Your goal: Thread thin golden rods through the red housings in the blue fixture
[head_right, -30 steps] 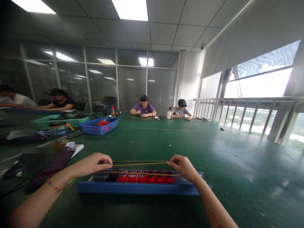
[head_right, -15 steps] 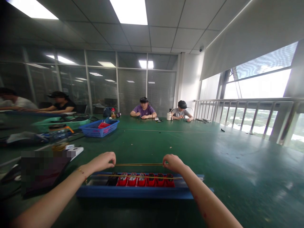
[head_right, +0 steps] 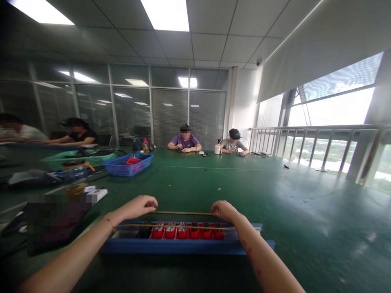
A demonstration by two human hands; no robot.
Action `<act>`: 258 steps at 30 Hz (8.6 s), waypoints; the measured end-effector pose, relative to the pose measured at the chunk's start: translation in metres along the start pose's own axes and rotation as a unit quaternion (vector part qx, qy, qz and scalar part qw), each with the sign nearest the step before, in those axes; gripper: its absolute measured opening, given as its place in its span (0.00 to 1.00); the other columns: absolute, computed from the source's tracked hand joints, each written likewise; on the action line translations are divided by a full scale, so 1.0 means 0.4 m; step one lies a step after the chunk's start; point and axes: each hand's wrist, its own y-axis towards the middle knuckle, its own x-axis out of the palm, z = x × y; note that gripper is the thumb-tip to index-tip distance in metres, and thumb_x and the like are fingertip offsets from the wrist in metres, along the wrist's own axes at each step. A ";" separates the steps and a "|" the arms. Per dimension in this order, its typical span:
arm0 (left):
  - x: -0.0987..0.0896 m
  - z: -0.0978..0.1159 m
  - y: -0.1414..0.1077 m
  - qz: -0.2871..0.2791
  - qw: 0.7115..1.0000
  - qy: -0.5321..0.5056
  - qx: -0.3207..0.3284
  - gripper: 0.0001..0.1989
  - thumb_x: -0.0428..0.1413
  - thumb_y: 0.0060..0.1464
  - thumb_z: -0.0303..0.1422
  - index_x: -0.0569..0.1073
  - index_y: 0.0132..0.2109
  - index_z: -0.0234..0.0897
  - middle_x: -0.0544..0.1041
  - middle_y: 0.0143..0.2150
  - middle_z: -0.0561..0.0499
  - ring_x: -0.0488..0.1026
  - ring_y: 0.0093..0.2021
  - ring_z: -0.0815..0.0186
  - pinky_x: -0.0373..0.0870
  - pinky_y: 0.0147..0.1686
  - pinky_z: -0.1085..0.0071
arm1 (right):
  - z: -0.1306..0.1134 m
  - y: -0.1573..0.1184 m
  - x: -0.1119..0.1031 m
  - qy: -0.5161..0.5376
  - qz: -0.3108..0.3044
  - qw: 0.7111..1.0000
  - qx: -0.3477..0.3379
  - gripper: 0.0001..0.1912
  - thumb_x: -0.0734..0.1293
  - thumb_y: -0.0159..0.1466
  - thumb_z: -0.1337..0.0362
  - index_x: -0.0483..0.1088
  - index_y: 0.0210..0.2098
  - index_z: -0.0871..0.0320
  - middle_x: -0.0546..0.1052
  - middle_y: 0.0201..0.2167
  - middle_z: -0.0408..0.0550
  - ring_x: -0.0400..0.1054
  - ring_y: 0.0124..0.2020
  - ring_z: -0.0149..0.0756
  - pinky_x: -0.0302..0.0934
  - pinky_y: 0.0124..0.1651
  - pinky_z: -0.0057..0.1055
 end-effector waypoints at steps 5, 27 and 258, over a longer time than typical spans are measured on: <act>-0.107 0.076 -0.080 -0.081 0.995 -0.056 0.036 0.14 0.48 0.49 0.42 0.73 0.35 0.39 0.76 0.32 0.54 0.71 0.32 0.67 0.62 0.29 0.77 | 0.004 -0.004 0.006 0.007 0.006 1.000 0.011 0.10 0.62 0.52 0.69 0.74 0.31 0.57 0.77 0.29 0.46 0.70 0.31 0.33 0.61 0.35 0.25; -0.178 0.094 -0.129 0.006 1.000 0.008 0.008 0.10 0.49 0.46 0.37 0.73 0.31 0.39 0.73 0.26 0.55 0.68 0.27 0.69 0.57 0.26 0.76 | 0.025 -0.002 0.012 0.054 0.013 0.998 0.034 0.10 0.62 0.53 0.65 0.75 0.30 0.57 0.77 0.30 0.46 0.69 0.32 0.36 0.60 0.37 0.27; -0.110 -0.037 -0.084 0.038 0.999 -0.028 0.017 0.13 0.49 0.48 0.40 0.73 0.34 0.39 0.75 0.32 0.52 0.71 0.33 0.68 0.63 0.32 0.77 | -0.004 -0.055 -0.023 -0.033 0.011 0.998 0.058 0.12 0.60 0.56 0.63 0.75 0.33 0.56 0.78 0.32 0.47 0.70 0.34 0.36 0.60 0.37 0.26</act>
